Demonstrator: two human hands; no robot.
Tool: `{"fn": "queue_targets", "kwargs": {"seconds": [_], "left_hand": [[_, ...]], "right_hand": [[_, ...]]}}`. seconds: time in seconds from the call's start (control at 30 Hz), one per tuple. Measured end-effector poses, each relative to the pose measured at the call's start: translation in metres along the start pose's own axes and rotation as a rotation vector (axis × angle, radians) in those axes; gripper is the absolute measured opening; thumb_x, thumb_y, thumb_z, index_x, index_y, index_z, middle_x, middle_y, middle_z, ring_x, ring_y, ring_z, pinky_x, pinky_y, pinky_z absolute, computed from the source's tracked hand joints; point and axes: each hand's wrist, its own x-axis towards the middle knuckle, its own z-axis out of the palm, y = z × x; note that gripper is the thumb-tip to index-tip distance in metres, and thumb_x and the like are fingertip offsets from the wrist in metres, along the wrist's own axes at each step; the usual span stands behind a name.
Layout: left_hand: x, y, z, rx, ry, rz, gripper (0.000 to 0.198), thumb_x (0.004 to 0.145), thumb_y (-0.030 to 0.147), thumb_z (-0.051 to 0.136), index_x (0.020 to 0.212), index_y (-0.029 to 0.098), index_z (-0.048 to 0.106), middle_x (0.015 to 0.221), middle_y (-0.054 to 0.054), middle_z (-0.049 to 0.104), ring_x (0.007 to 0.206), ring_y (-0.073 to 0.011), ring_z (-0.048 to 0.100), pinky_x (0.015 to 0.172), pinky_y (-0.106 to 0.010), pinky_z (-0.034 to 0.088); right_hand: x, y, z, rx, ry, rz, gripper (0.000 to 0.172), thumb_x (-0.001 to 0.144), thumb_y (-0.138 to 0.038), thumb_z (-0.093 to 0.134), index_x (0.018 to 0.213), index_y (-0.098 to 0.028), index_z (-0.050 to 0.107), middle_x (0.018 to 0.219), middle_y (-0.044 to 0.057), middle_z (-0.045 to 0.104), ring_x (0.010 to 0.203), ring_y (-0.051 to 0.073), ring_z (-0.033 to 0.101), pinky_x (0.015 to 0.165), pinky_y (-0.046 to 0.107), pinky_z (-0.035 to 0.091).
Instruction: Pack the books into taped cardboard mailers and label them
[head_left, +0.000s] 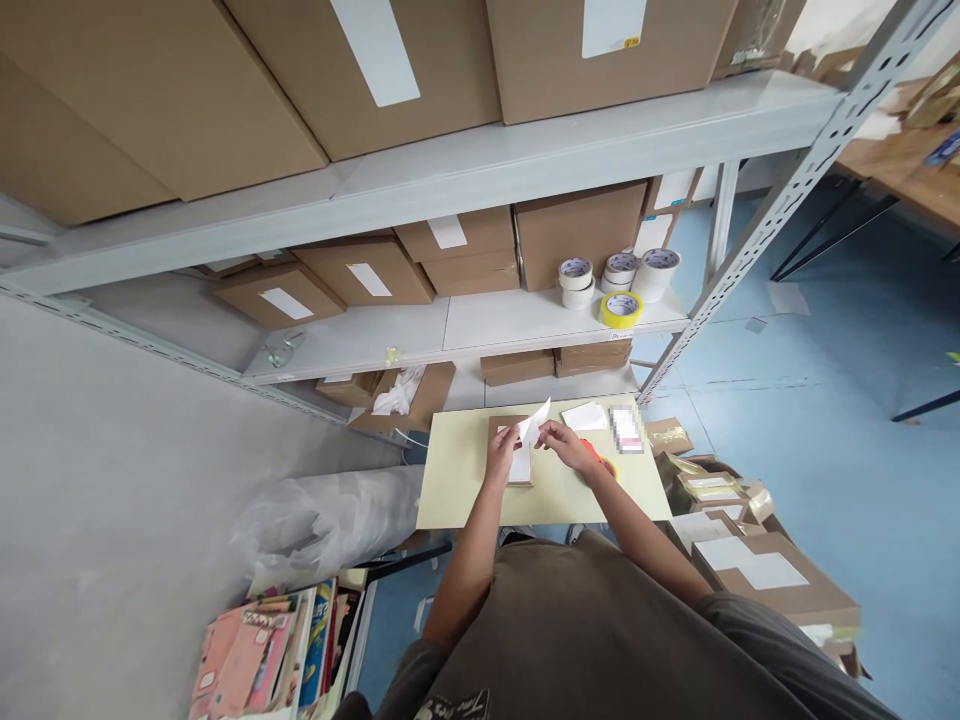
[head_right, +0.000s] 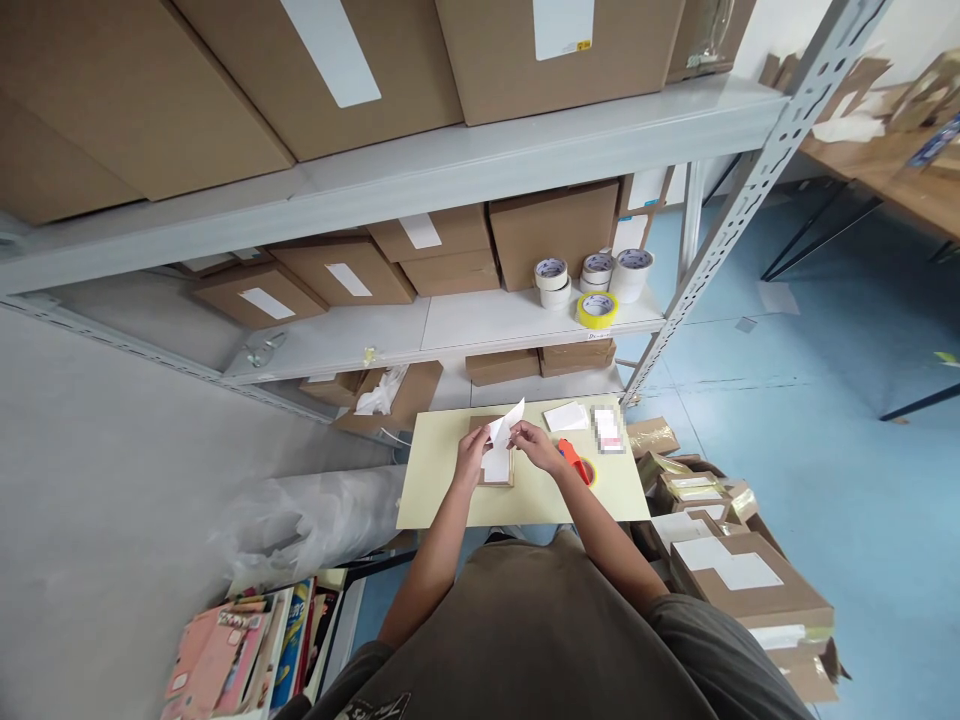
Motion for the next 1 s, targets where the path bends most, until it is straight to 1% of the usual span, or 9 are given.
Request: {"fn": "queue_targets", "kwargs": {"seconds": [0.13,0.37,0.47,0.57,0.63,0.7,0.87,0.93,1.0], "left_hand": [[-0.007,0.001,0.007,0.055,-0.123,0.055,0.055,0.083,0.069,0.075,0.096,0.016,0.083,0.096,-0.012,0.078,0.093,-0.0263,0.072,0.087,-0.037,0.055],[-0.011,0.000,0.016,0.291,-0.074,0.172,0.045,0.083,0.063,0.077,0.079,0.019,0.082,0.082,-0.005,0.073,0.085,-0.0217,0.065,0.078,-0.031,0.050],[-0.010,-0.006,0.017,0.233,-0.085,0.140,0.045,0.080,0.063,0.080,0.079,0.018,0.082,0.084,-0.006,0.073,0.086,-0.0213,0.065,0.078,-0.030,0.051],[-0.004,-0.013,0.012,0.076,-0.076,0.000,0.049,0.074,0.064,0.085,0.087,0.016,0.082,0.082,-0.006,0.073,0.083,-0.0214,0.067,0.077,-0.032,0.053],[0.006,-0.016,0.003,-0.032,-0.024,-0.077,0.053,0.070,0.063,0.088,0.092,0.015,0.082,0.082,-0.008,0.075,0.082,-0.0222,0.070,0.077,-0.033,0.055],[0.021,-0.016,-0.012,-0.119,0.082,-0.095,0.056,0.065,0.061,0.091,0.094,0.015,0.080,0.085,-0.008,0.076,0.083,-0.0223,0.072,0.076,-0.033,0.056],[0.054,-0.011,-0.059,-0.244,0.403,-0.059,0.060,0.062,0.063,0.090,0.095,0.016,0.076,0.092,-0.010,0.078,0.088,-0.0222,0.073,0.076,-0.032,0.056],[0.058,-0.010,-0.074,-0.268,0.424,-0.024,0.061,0.064,0.063,0.090,0.098,0.014,0.076,0.097,-0.011,0.078,0.091,-0.0230,0.073,0.077,-0.031,0.055],[0.057,-0.010,-0.085,-0.276,0.384,0.002,0.059,0.067,0.063,0.089,0.099,0.014,0.077,0.099,-0.011,0.078,0.093,-0.0233,0.072,0.077,-0.031,0.054]], "right_hand": [[-0.002,-0.002,-0.001,-0.024,0.040,0.009,0.024,0.090,-0.048,0.067,0.088,-0.025,0.062,0.086,0.000,0.068,0.078,0.019,0.065,0.076,0.034,0.050],[-0.004,-0.007,0.004,0.000,0.091,0.036,0.034,0.091,-0.057,0.068,0.084,-0.025,0.060,0.083,0.000,0.065,0.072,0.017,0.059,0.069,0.032,0.048],[-0.003,-0.007,0.003,0.006,0.093,0.036,0.040,0.087,-0.064,0.073,0.082,-0.025,0.061,0.077,-0.001,0.062,0.071,0.018,0.057,0.068,0.032,0.047],[-0.003,-0.004,-0.003,0.037,0.088,0.029,0.040,0.086,-0.063,0.075,0.080,-0.025,0.064,0.078,0.000,0.062,0.075,0.019,0.058,0.073,0.033,0.050],[-0.005,-0.003,-0.010,0.073,0.105,0.037,0.038,0.084,-0.060,0.078,0.077,-0.025,0.064,0.080,0.000,0.063,0.078,0.019,0.059,0.078,0.034,0.052],[-0.008,-0.002,-0.017,0.116,0.154,0.046,0.037,0.082,-0.057,0.080,0.074,-0.025,0.062,0.083,0.001,0.064,0.082,0.020,0.060,0.081,0.035,0.054],[-0.012,-0.001,-0.016,0.135,0.423,0.033,0.032,0.080,-0.049,0.078,0.072,-0.026,0.058,0.081,0.002,0.066,0.082,0.022,0.061,0.082,0.036,0.055],[-0.006,0.000,-0.003,0.138,0.509,0.033,0.031,0.077,-0.047,0.078,0.073,-0.026,0.056,0.077,0.001,0.065,0.079,0.021,0.061,0.081,0.037,0.055],[0.005,0.002,0.018,0.182,0.551,0.050,0.030,0.073,-0.043,0.081,0.078,-0.026,0.057,0.074,-0.001,0.064,0.076,0.020,0.061,0.081,0.037,0.055]]}}
